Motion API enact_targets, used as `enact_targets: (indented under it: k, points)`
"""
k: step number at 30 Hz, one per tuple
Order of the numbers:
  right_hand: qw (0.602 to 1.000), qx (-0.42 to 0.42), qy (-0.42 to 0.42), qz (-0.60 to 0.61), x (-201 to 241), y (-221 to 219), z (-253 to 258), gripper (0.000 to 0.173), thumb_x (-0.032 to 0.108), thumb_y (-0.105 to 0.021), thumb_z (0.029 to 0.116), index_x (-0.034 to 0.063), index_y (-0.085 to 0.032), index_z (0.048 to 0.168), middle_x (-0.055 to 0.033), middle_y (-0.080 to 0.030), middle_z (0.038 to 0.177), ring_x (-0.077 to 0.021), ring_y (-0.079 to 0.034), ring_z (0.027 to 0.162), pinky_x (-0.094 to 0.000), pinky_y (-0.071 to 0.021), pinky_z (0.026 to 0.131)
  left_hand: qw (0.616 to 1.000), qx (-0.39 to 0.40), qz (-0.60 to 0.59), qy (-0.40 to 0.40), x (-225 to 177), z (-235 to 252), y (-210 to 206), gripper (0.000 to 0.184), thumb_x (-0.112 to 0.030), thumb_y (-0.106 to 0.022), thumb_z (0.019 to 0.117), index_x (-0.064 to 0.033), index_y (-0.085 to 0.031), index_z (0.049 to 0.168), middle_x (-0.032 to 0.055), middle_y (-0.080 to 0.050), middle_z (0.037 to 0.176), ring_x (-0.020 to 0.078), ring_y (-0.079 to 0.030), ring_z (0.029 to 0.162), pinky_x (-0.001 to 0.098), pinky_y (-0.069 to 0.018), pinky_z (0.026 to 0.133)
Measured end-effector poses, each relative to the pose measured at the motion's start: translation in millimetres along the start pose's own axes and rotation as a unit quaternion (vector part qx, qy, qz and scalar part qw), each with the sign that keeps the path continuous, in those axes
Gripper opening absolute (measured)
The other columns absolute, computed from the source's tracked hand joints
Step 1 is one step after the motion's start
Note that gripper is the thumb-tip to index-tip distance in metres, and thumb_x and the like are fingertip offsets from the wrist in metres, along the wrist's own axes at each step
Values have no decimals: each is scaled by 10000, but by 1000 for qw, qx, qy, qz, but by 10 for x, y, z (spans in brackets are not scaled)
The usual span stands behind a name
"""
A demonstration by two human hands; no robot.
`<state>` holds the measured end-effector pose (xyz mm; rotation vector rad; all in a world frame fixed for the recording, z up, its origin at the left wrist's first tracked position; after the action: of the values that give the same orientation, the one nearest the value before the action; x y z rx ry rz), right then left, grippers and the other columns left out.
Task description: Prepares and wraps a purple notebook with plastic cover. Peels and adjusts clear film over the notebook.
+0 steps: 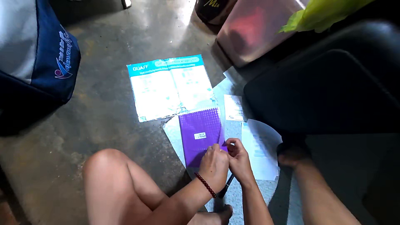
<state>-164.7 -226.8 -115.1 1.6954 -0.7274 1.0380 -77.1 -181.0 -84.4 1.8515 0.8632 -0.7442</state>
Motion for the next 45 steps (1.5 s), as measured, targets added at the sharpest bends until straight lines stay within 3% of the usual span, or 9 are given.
enact_targets:
  k: [2,4,9,16,28,31,33,40,45]
  points:
    - [1000,2,14,-20,-12,10,-8,94,-29,-607,889,-18,-676,953,11,-685,842,28,-628,725,-143,-532,683,1000,-16,9,0,37,-21,25,285,82,-515,961,99,-674,1197,265,-636,1212,373,-605,1207,410,-496,1024]
    - [1000,4,10,-17,-15,15,-15,110,-11,-640,884,-15,-720,959,-2,-724,864,25,-660,746,-147,-554,703,1000,-29,-6,8,107,-30,39,273,14,-514,993,102,-645,1216,245,-620,1225,350,-633,1149,406,-517,990]
    - [999,-5,-2,35,-46,25,-1,183,-66,-748,759,-17,-718,933,-10,-733,851,-7,-678,738,-176,-574,701,996,-69,-54,-29,215,-60,108,297,78,-591,928,97,-652,1218,241,-635,1231,323,-675,1071,401,-546,950]
    - [998,21,-39,38,-5,22,46,202,-94,-761,774,-33,-721,963,-38,-735,860,-24,-682,727,-195,-582,696,993,-55,-76,-67,322,-30,327,308,104,-634,889,85,-685,1192,239,-665,1238,314,-658,1148,391,-509,1022]
    - [998,21,-52,36,-33,6,93,204,-106,-764,779,-39,-724,967,-59,-734,853,-41,-680,713,-215,-582,690,993,-30,-61,-101,469,82,448,299,54,-682,888,45,-712,1186,211,-683,1216,266,-667,1092,365,-507,1004]
    - [998,21,-37,36,-34,-4,100,166,-96,-753,789,-40,-716,941,-49,-724,830,-32,-669,700,-208,-574,683,992,-28,-74,-103,520,103,450,272,31,-687,897,9,-732,1164,194,-675,1192,209,-658,950,322,-531,891]
    - [999,21,-23,20,-37,-13,93,111,-76,-736,815,-34,-721,917,-41,-719,822,-18,-654,693,-198,-560,682,990,-35,-88,-107,540,87,430,245,21,-690,902,6,-745,1141,197,-685,1163,211,-666,964,316,-534,896]
    - [999,11,-24,23,-22,-44,2,238,-18,-776,804,-52,-714,1031,-107,-720,991,-84,-678,843,-255,-573,792,987,-68,-106,-102,506,-26,404,240,-30,-637,959,51,-725,1167,209,-711,1124,240,-690,1003,340,-536,939]
    - [999,15,-29,25,23,-71,-36,311,-63,-779,781,-64,-686,1078,-135,-696,1060,-116,-670,880,-275,-571,812,985,-99,-105,-94,462,-69,437,331,-168,-722,934,65,-710,1168,223,-708,1137,256,-685,1061,360,-532,960]
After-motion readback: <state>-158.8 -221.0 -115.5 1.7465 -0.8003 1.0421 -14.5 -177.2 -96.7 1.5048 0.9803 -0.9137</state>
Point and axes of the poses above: each hand's wrist, its own z-axis towards the middle knuckle, its own y-axis out of the back of the hand, x = y × z, the point moved 10 cm from there along z, towards the middle knuckle
